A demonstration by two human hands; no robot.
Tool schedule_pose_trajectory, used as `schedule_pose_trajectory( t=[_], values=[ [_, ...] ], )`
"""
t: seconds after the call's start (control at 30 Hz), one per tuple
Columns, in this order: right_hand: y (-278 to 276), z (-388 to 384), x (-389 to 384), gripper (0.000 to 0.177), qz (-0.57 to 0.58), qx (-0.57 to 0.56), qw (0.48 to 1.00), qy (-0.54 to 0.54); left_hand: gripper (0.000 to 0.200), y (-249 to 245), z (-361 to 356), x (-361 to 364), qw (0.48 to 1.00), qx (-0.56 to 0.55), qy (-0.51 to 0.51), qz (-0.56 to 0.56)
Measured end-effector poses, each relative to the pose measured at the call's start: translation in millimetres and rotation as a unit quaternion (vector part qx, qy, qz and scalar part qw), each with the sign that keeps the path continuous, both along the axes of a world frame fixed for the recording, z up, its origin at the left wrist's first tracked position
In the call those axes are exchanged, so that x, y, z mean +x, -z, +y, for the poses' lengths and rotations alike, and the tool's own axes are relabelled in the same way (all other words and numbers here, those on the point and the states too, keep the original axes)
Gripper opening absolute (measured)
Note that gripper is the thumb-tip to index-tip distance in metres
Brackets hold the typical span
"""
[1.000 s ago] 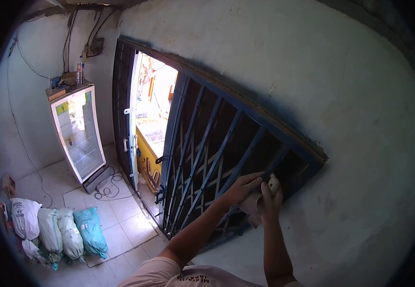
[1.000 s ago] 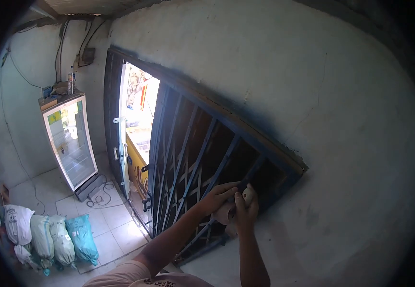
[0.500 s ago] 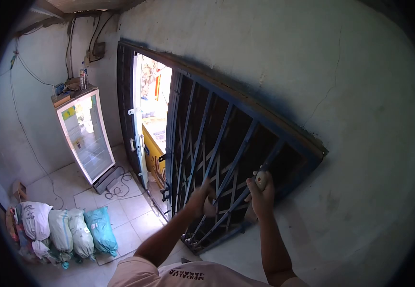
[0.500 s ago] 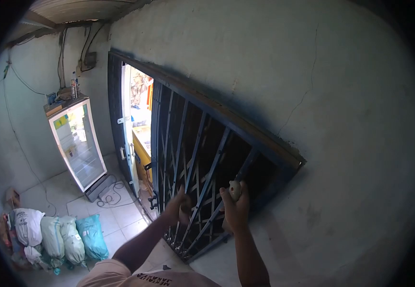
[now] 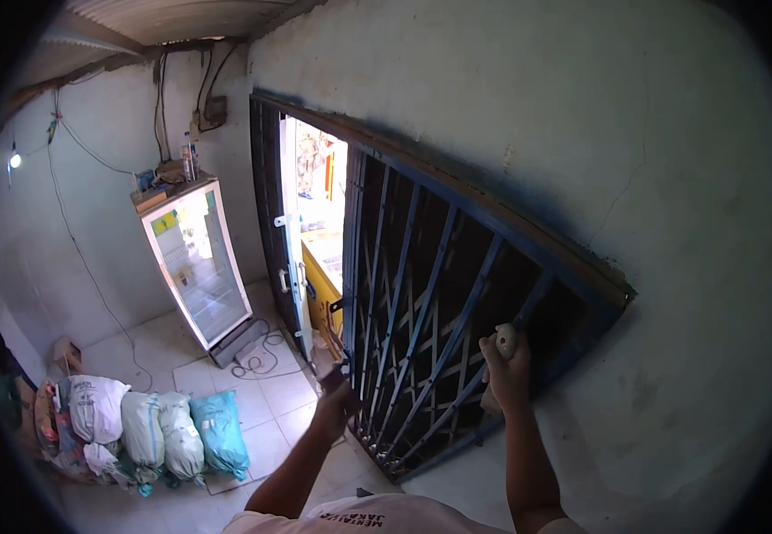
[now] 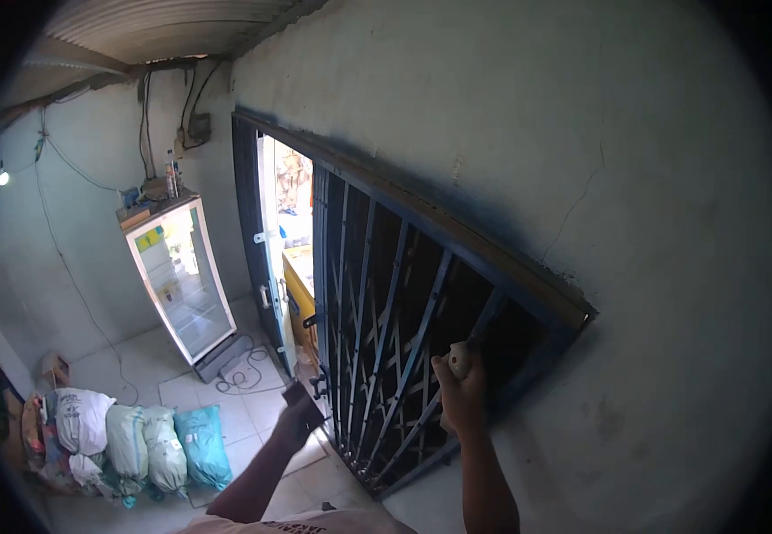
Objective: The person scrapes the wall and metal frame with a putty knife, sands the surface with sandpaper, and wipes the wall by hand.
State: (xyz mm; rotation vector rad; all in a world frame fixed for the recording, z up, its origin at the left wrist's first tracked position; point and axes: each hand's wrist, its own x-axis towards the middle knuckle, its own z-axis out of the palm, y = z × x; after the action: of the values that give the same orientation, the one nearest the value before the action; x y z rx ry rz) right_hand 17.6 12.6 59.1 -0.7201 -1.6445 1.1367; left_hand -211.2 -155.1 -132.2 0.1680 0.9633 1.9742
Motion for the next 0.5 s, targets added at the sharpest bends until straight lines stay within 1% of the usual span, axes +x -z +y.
schedule_pose_trajectory(
  t=[0.07,0.13,0.17,0.2,0.23,0.27,0.3,0.33,0.4,0.5],
  values=[
    [-0.4,-0.3,2.1,0.033,0.007,-0.013,1.0,-0.014,0.023,-64.3,12.9,-26.0,0.987,0.029,-0.036,0.157],
    [1.4,1.3,4.3,0.033,0.024,-0.017,0.999,-0.034,0.019,-140.9,31.1,-38.7,0.941,0.092,-0.076,0.316],
    [2.7,2.1,5.5,0.033,0.032,-0.017,0.998,-0.044,0.022,-189.2,42.2,-41.2,0.89,0.084,-0.113,0.434],
    [2.3,3.9,7.4,0.033,0.05,-0.006,0.997,-0.052,0.026,-239.4,57.9,-38.2,0.82,0.08,-0.146,0.548],
    [4.4,4.3,7.7,0.033,0.061,0.004,0.996,-0.063,0.026,-270.9,71.8,-29.1,0.753,0.144,-0.199,0.611],
    [6.8,5.7,7.9,0.033,0.072,0.014,0.995,-0.074,0.027,-296.6,86.2,-17.4,0.674,0.206,-0.251,0.663],
    [9.9,8.5,8.3,0.035,0.064,0.025,0.995,-0.07,0.03,-318.1,99.6,-6.9,0.639,0.205,-0.256,0.696],
    [5.2,5.3,9.2,0.035,0.061,0.001,0.996,-0.069,0.033,-337.2,111.4,4.2,0.601,0.202,-0.261,0.727],
    [-6.9,-5.1,12.7,0.037,0.052,-0.047,0.995,-0.069,0.037,-371.5,126.5,32.4,0.498,0.196,-0.304,0.788],
    [0.9,1.8,14.1,0.038,0.049,-0.023,0.996,-0.076,0.045,-401.6,153.0,53.9,0.424,0.177,-0.314,0.831]
  ],
)
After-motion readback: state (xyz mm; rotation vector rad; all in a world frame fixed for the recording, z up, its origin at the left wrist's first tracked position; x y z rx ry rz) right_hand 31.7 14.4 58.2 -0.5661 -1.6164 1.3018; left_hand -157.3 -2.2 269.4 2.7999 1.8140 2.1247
